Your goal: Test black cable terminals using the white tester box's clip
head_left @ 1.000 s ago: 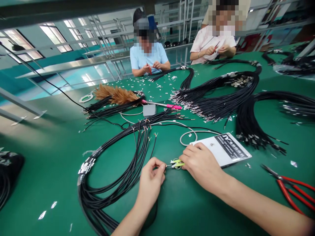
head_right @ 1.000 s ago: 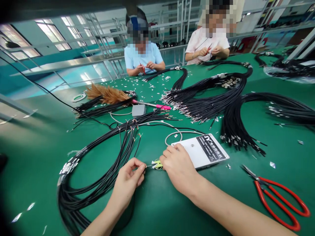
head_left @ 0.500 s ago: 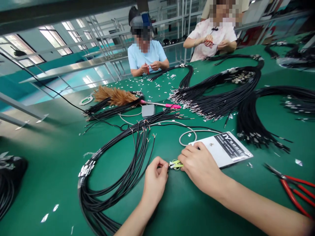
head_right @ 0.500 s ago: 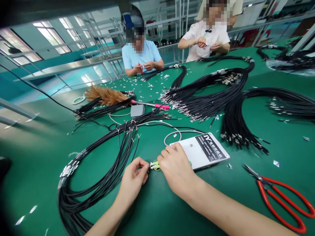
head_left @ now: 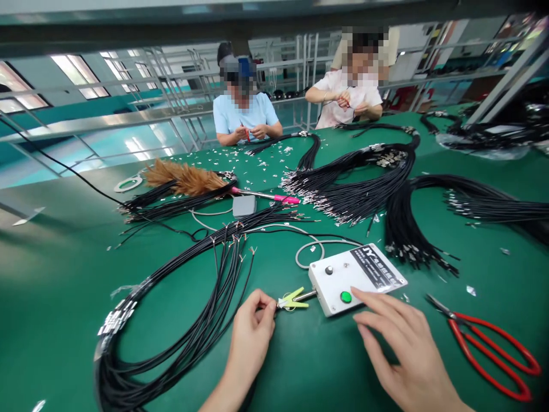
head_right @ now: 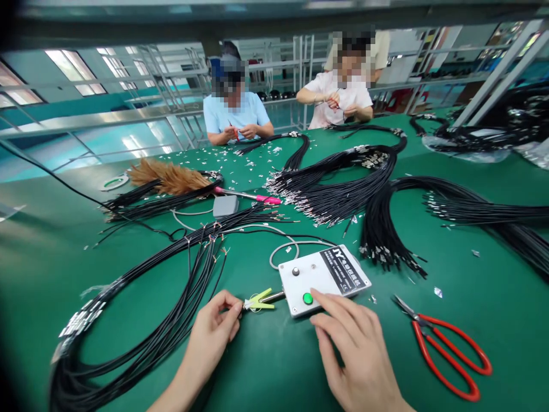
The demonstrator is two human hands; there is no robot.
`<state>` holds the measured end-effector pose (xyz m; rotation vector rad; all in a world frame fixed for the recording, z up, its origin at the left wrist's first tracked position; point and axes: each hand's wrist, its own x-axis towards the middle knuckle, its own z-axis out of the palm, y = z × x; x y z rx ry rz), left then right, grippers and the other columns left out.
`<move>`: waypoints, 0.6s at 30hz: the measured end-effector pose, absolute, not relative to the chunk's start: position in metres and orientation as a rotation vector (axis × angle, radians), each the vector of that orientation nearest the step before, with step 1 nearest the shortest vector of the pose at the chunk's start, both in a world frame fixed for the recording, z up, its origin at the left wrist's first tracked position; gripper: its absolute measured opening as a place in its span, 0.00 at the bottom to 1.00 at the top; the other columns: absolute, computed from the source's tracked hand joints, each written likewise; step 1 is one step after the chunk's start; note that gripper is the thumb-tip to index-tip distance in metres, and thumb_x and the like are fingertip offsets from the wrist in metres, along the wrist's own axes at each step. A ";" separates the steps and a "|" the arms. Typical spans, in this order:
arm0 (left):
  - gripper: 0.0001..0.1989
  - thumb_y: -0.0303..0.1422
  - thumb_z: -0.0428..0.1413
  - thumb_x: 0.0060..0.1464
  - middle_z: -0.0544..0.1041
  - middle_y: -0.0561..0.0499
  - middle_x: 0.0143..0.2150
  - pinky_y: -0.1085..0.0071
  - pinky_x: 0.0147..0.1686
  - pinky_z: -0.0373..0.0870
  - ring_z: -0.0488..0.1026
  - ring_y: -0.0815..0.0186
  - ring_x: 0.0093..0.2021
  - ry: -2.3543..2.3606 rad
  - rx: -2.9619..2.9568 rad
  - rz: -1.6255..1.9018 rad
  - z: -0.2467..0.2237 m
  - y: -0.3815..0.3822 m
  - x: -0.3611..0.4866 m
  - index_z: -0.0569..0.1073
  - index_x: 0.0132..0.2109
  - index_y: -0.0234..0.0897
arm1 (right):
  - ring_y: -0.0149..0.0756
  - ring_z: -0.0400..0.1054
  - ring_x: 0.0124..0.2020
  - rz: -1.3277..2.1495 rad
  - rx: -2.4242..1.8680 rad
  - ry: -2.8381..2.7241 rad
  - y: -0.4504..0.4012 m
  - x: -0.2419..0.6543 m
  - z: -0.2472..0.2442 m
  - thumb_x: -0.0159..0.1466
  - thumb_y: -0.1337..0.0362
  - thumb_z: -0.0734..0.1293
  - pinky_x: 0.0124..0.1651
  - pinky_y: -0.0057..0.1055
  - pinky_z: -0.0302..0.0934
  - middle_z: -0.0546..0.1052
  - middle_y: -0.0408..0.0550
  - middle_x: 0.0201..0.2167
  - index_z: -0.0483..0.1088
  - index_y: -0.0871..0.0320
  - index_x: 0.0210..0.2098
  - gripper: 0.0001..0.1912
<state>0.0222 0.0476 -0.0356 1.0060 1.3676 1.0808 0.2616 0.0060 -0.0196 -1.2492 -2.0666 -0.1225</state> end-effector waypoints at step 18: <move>0.10 0.34 0.62 0.48 0.70 0.57 0.17 0.80 0.18 0.60 0.66 0.73 0.17 1.552 1.003 1.394 0.004 0.077 -0.055 0.69 0.28 0.35 | 0.44 0.71 0.49 -0.071 -1.097 -1.971 -0.015 0.253 -0.062 0.61 0.71 0.64 0.49 0.39 0.62 0.80 0.48 0.48 0.72 0.51 0.41 0.11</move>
